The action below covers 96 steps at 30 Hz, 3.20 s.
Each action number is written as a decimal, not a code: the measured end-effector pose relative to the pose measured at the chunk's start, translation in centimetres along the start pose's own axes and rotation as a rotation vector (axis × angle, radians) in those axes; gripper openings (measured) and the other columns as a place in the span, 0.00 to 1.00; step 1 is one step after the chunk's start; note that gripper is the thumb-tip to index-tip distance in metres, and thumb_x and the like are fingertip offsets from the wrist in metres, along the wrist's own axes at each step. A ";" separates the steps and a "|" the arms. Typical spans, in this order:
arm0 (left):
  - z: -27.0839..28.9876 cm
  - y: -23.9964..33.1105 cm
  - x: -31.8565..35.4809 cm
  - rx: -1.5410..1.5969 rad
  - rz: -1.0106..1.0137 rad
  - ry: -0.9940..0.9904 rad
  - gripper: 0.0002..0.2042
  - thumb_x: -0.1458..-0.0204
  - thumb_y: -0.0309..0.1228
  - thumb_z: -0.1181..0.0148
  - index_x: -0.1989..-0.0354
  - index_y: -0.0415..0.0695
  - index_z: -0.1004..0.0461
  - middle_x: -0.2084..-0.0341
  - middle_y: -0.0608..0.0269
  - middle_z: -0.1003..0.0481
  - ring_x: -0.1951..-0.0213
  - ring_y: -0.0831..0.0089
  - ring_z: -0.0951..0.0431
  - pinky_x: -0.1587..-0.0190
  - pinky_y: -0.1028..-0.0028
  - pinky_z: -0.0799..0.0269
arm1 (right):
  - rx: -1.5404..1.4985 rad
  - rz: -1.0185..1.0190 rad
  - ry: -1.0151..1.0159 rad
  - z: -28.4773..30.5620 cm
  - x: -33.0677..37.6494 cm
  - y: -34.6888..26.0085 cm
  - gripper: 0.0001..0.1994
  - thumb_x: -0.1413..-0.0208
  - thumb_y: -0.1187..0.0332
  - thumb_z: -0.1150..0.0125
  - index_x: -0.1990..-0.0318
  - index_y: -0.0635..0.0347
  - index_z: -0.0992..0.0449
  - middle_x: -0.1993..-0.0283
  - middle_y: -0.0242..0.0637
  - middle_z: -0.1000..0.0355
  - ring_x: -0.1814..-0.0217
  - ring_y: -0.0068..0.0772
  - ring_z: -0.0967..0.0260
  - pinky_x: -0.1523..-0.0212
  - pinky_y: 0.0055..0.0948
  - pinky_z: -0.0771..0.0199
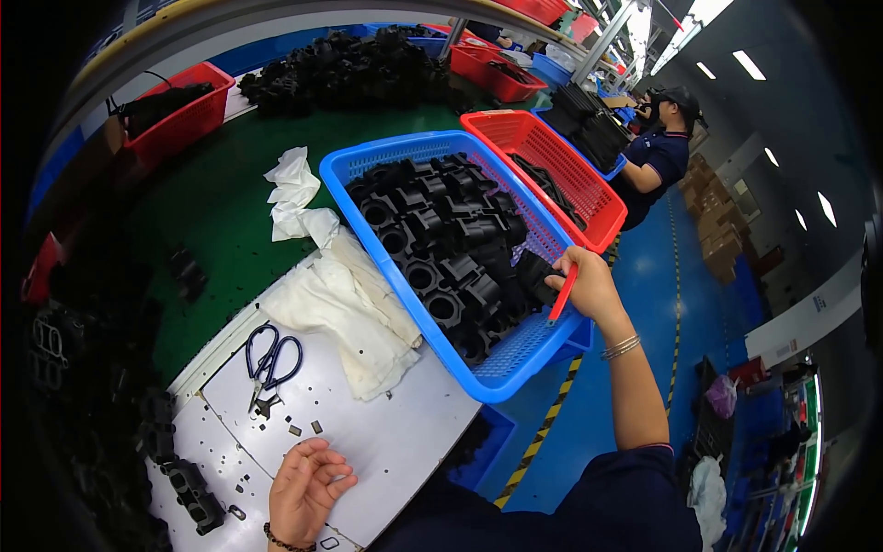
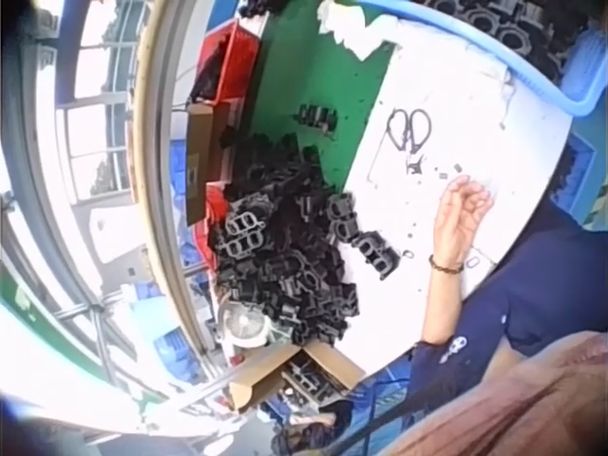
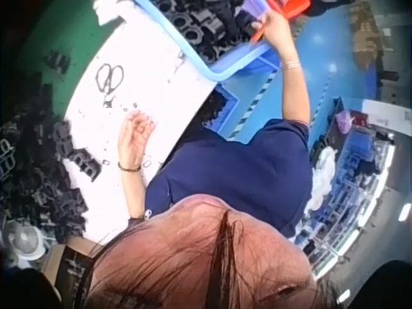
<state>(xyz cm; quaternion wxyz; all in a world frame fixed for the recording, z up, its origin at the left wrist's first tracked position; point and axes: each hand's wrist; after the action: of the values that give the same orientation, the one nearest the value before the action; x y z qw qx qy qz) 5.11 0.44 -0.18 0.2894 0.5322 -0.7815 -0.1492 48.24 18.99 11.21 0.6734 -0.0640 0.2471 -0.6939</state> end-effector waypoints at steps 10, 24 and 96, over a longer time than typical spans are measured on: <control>-0.3 0.2 -0.1 -0.015 0.016 0.015 0.16 0.34 0.34 0.57 0.44 0.36 0.40 0.56 0.50 0.28 0.54 0.61 0.23 0.48 0.59 0.23 | -0.076 0.208 0.020 -1.0 0.8 -1.1 0.15 0.58 0.77 0.30 0.75 0.61 0.36 0.76 0.40 0.35 0.69 0.46 0.36 0.67 0.38 0.35; -0.2 0.1 -0.1 -0.020 0.007 0.015 0.17 0.34 0.34 0.57 0.44 0.35 0.40 0.55 0.49 0.28 0.54 0.60 0.22 0.48 0.59 0.23 | 0.002 0.247 -0.013 -3.4 -1.0 -6.4 0.17 0.53 0.69 0.29 0.72 0.62 0.38 0.75 0.46 0.34 0.68 0.52 0.36 0.65 0.43 0.35; 1.1 0.2 -0.8 0.042 0.082 -0.149 0.17 0.34 0.34 0.54 0.42 0.38 0.38 0.54 0.54 0.28 0.47 0.65 0.26 0.43 0.64 0.27 | 0.094 0.286 0.127 0.4 3.7 -11.5 0.10 0.48 0.74 0.34 0.67 0.66 0.32 0.71 0.40 0.31 0.67 0.37 0.33 0.53 0.32 0.33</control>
<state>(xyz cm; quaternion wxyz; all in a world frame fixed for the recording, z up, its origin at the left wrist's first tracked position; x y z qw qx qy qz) 4.50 1.16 -1.12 0.2251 0.4930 -0.8251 -0.1597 37.67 14.96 15.57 0.7506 0.0474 0.2631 -0.6042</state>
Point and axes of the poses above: each hand's wrist, its own x-axis away from the middle knuckle, its own z-axis out of the back of the hand, y = z × x
